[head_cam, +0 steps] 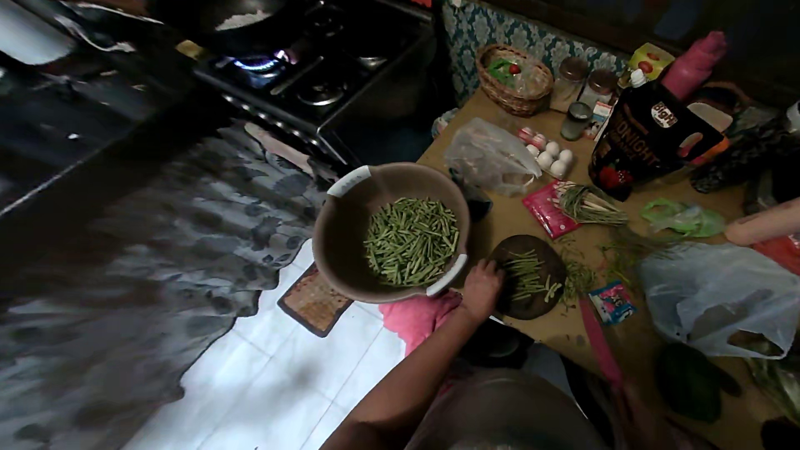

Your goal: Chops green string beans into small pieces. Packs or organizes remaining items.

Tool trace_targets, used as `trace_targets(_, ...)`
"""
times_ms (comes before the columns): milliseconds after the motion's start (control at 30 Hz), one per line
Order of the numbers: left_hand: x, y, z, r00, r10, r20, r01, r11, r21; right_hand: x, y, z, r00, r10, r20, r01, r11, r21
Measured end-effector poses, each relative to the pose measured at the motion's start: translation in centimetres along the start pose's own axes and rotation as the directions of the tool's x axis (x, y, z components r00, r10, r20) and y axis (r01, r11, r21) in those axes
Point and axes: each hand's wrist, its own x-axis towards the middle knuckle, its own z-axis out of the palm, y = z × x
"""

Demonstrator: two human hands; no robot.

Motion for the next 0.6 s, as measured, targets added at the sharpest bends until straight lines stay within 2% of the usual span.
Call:
trace_targets(67, -1.4, -0.6, -0.7, 0.999, -0.005, -0.047, 0.004, 1.0, -0.026, 0.3, -0.9, 0.3, 0.997, -0.064, 0.045, 0.066, 0.997, -0.039)
trace_targets(167, -3.7, -1.4, -1.1, 0.998, -0.047, -0.051, 0.039, 0.988, -0.149, 2.1, -2.7, 0.8, 0.965, -0.089, 0.246, 0.134, 0.976, -0.17)
trace_targets(267, -5.7, -2.0, -0.7, 0.996, -0.087, -0.024, 0.078, 0.965, -0.251, 4.5, -3.1, 2.6, 0.958, -0.163, 0.237, 0.213, 0.956, -0.203)
trace_targets(367, -7.1, -2.4, 0.7, 0.994, -0.103, -0.04, 0.09, 0.965, -0.246, 6.8, -4.7, 2.0, 0.957, -0.094, 0.275, 0.145, 0.975, -0.171)
trace_targets(467, -7.7, -2.3, 1.2, 0.988, -0.137, 0.067, 0.149, 0.961, -0.233, 8.3, -4.8, 1.3, 0.968, -0.117, 0.224, 0.148, 0.981, -0.125)
trace_targets(600, -7.1, -1.5, 1.5, 0.97, -0.178, 0.169, 0.216, 0.944, -0.249, 7.2, -5.2, 0.6, 0.962, -0.225, 0.153, 0.236, 0.97, -0.058)
